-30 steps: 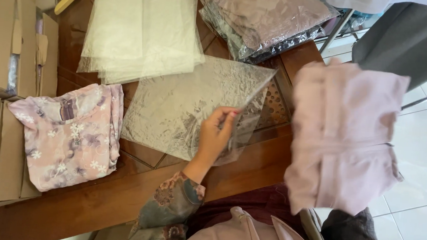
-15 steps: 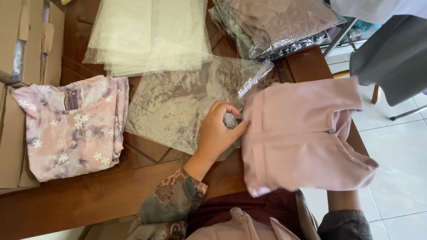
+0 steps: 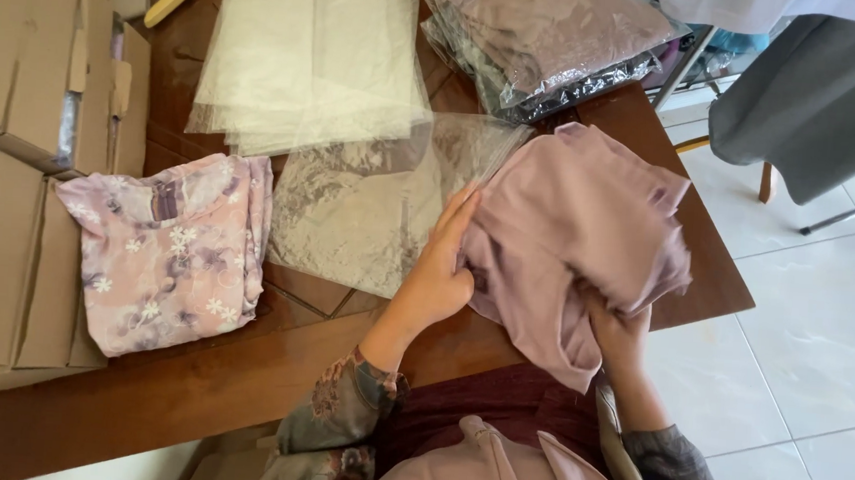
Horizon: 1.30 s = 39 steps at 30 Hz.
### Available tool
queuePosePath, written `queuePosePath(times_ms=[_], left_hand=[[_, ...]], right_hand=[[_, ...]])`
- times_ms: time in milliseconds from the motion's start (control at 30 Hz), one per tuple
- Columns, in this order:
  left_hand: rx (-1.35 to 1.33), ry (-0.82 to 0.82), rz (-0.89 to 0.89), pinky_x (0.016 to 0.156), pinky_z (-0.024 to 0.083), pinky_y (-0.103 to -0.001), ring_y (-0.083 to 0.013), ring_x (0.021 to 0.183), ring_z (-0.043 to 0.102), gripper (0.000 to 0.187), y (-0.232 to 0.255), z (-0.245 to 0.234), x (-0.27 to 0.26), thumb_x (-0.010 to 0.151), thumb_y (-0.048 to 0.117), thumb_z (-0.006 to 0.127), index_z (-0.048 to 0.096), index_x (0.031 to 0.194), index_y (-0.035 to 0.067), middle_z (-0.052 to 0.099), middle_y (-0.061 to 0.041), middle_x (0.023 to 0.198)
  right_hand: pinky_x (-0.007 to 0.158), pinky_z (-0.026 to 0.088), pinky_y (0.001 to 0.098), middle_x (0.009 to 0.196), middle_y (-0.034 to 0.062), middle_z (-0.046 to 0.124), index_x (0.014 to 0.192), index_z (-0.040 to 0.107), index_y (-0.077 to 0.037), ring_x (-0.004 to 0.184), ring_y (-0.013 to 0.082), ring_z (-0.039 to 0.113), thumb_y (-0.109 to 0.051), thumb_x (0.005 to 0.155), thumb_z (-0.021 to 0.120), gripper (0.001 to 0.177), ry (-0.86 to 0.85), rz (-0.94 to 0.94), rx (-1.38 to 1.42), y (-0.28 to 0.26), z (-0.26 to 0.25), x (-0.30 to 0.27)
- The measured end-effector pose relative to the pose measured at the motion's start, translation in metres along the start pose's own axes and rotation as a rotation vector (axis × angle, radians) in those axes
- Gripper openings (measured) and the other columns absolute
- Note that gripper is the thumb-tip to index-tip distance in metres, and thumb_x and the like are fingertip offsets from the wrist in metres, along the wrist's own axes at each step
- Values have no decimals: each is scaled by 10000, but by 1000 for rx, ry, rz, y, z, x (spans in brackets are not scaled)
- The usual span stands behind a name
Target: Folding clothes and placing them into individual plastic packaging bags.
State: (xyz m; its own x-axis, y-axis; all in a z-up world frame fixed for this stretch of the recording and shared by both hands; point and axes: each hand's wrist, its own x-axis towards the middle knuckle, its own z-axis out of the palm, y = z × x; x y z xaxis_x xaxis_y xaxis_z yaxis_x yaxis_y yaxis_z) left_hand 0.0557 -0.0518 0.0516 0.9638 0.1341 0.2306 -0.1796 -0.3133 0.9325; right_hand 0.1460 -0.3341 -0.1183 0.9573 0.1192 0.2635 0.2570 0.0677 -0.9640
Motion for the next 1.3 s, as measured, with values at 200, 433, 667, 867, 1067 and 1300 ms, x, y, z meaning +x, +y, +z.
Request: queuePosePath(times_ms=[200,433,667,867,1067,1300], left_hand=[[47,-61,13,1288,10,-481,-325,1631,22,1042,25,-16,17,628,-201,418,294,1623,84,195,-78,1740],[132,-210,-131,1226,-137,-573,-318,1599,-102,1118,49,3,8,615,-208,454,118,1633,106,29,-37,1744],[294,-189,-41,1186,-163,-666,-388,1591,-141,1157,40,36,-33,567,-166,474,89,1637,48,7,-87,1747],[163,-2,-21,1182,-195,-659,-412,1592,-141,1020,16,11,-12,642,-56,617,278,1596,68,218,-97,1711],[201,114,90,1259,-110,-683,-313,1644,174,907,20,24,3,729,-96,559,391,1596,111,357,-78,1700],[333,-6,143,1225,-56,-755,-327,1619,191,845,30,58,-33,819,-152,536,310,1611,38,267,-103,1709]], right_hand=[[989,551,326,1296,108,645,1381,493,-9,1181,197,654,54,849,717,580,-175,13,200,-54,8,3],[955,571,347,1209,166,702,1256,647,42,1099,244,693,76,878,714,385,-251,280,337,-76,26,9],[985,580,364,1235,154,676,1289,603,29,1126,252,682,59,904,713,402,-243,192,416,-63,52,1],[1010,588,379,1257,143,654,1317,565,18,1149,259,672,45,926,713,419,-245,126,467,-47,58,-5],[983,548,349,1258,185,676,1303,642,75,1120,232,666,91,971,702,338,-262,163,353,-26,47,2],[936,550,316,1228,148,700,1289,630,47,1072,205,682,11,951,681,344,-99,358,535,-42,73,-3]])
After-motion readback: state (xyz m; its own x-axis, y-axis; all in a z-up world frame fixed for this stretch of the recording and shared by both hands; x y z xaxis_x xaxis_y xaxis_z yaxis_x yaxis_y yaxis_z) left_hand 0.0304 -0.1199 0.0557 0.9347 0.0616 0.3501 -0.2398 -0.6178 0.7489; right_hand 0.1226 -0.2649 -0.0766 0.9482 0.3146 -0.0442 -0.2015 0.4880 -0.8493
